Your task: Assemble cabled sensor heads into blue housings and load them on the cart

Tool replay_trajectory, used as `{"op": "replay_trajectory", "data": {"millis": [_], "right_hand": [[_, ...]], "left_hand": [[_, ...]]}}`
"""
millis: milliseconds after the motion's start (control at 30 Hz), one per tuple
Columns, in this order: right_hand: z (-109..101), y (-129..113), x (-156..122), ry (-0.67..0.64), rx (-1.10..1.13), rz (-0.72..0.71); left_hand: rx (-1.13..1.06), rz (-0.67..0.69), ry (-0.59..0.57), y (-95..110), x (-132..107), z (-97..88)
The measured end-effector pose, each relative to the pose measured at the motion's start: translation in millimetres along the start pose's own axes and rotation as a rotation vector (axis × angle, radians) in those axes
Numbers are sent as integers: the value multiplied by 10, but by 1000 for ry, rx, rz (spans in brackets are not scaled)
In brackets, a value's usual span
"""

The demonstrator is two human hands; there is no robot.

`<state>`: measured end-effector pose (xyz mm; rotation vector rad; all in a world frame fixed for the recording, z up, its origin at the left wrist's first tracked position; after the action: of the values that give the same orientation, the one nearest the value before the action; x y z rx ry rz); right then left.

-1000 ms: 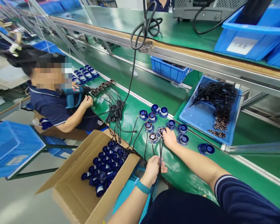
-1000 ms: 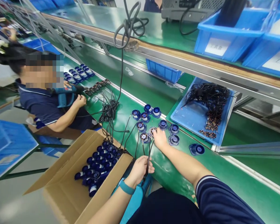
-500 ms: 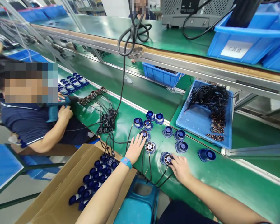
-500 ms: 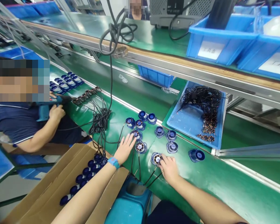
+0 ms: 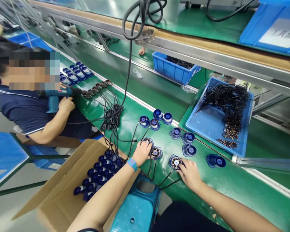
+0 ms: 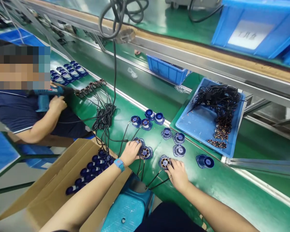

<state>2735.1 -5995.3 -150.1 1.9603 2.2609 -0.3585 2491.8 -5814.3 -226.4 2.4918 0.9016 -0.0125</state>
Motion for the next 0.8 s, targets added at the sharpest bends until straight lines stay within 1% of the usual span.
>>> {"op": "replay_trajectory", "data": {"millis": [133, 267, 333, 400, 467, 567, 633, 733, 800], "right_hand": [[7, -6, 44, -22, -14, -11], [3, 10, 79, -36, -23, -23], [-11, 18, 86, -43, -28, -22], [-28, 18, 85, -50, -31, -19], [-40, 7, 70, -46, -35, -17], [-37, -6, 10, -8, -50, -1], [-20, 4, -49, 22, -78, 26], [5, 43, -130, 45, -134, 22], [2, 75, -158, 46, -156, -31]], "left_hand": [[47, -42, 22, -86, 37, -11], [73, -1, -15, -132, 92, -23], [59, 3, -12, -143, 65, -25], [50, 6, 1, -145, -28, -2], [53, 21, 22, -134, -181, 53], [85, 83, 65, -78, -441, 183], [101, 136, 77, -19, -556, 271], [109, 174, 76, 76, -573, 337], [116, 185, 75, 133, -510, 333]]}}
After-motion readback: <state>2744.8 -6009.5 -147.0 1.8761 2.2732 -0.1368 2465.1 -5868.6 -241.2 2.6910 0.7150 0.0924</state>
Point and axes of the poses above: each hand's wrist, its own x-axis towards the middle knuckle, its own z-axis out of the palm, y = z × x, the point moved 3 cm from there along x, towards the middle knuckle, and after that the axes turned 9 degrees about -y, right-handed, at the moved point
